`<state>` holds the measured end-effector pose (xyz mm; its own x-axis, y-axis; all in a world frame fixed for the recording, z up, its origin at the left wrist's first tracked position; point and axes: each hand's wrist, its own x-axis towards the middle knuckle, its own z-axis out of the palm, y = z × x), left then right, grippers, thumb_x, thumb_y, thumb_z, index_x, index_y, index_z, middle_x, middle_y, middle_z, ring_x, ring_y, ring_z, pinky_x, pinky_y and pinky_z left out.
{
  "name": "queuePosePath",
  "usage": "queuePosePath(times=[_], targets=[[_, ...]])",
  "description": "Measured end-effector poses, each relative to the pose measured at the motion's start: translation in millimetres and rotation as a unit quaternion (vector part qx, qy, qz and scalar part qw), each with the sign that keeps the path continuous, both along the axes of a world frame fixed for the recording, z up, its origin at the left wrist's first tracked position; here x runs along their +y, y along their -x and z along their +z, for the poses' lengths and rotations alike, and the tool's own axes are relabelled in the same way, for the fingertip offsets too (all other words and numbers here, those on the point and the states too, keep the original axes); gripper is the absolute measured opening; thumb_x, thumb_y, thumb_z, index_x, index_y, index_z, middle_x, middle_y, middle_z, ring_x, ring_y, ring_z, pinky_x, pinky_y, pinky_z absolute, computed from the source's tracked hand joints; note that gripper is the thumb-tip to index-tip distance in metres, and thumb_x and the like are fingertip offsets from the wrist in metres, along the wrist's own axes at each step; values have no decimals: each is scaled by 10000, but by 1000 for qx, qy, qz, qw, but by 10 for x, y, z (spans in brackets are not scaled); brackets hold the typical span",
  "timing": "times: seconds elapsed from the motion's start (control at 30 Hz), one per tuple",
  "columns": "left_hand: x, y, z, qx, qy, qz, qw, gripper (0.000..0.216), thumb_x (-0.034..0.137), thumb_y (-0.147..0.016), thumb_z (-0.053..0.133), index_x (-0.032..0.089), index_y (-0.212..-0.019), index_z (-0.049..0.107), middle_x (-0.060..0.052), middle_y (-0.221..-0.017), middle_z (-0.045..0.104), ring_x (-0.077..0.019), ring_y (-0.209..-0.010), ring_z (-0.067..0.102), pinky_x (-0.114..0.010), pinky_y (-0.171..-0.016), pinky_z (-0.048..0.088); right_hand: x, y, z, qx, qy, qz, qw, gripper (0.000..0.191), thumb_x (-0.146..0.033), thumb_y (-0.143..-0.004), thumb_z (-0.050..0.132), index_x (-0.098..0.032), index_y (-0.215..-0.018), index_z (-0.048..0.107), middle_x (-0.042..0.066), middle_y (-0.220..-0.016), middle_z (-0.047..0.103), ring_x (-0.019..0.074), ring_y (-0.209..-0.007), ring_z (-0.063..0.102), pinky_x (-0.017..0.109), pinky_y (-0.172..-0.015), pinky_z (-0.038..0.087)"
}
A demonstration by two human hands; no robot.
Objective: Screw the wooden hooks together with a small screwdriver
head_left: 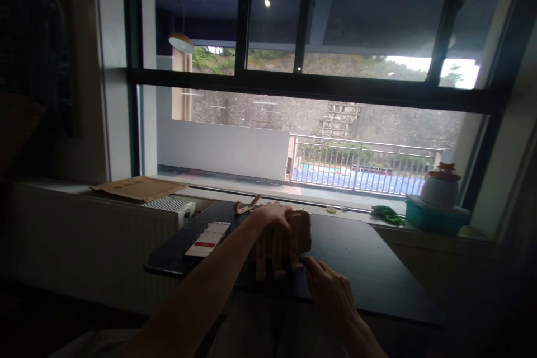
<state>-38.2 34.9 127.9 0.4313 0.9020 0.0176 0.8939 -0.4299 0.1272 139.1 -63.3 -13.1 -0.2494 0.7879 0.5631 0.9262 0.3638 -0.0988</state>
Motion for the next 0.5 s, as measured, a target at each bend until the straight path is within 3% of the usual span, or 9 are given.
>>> queuePosePath(times=[0.5], targets=[[-23,-32,26,16,7,13,1000,673,447,-575,681,315,-1216,524,-95,-1216,585,-343,-1092,531,-453,-858,440,3,-42,-2,21,24,-8,999,302,-219,-916,388,-240,-1164,557,23,-967,689,135,-705,662,210,-566,412]])
